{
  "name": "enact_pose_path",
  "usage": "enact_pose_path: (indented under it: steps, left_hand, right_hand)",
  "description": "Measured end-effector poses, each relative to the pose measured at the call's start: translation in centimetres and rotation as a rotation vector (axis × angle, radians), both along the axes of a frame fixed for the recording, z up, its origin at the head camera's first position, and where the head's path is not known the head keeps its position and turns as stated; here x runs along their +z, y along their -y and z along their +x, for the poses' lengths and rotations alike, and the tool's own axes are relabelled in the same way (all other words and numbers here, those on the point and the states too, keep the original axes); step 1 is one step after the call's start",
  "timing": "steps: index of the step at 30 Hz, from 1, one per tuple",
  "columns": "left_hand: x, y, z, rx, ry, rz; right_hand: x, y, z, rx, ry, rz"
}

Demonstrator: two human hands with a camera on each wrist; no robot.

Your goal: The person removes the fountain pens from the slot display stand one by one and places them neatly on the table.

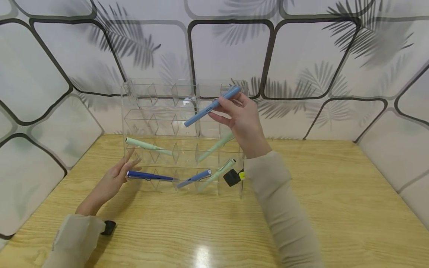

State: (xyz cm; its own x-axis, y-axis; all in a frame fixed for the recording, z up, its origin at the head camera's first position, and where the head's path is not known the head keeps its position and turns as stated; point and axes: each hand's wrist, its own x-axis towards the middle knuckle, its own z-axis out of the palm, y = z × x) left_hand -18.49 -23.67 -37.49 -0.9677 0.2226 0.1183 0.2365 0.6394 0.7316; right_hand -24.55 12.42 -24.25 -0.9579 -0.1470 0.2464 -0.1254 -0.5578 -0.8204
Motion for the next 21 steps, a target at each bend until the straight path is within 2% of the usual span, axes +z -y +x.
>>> enact_pose_path:
  steps: [9,15,21]
  left_hand:
    - [0.0,0.0,0.0,0.002,0.001,0.003]
    - [0.0,0.0,-0.2,0.004,0.003,-0.002]
    - [0.0,0.1,-0.2,0.008,0.002,0.002]
  right_hand:
    - [-0.6,-1.9,0.6,0.018,-0.005,-0.032]
    - [-1.0,-3.5,1.1,0.039,-0.005,-0.097]
    - [-1.0,-4.8,1.9,0.026,-0.014,-0.133]
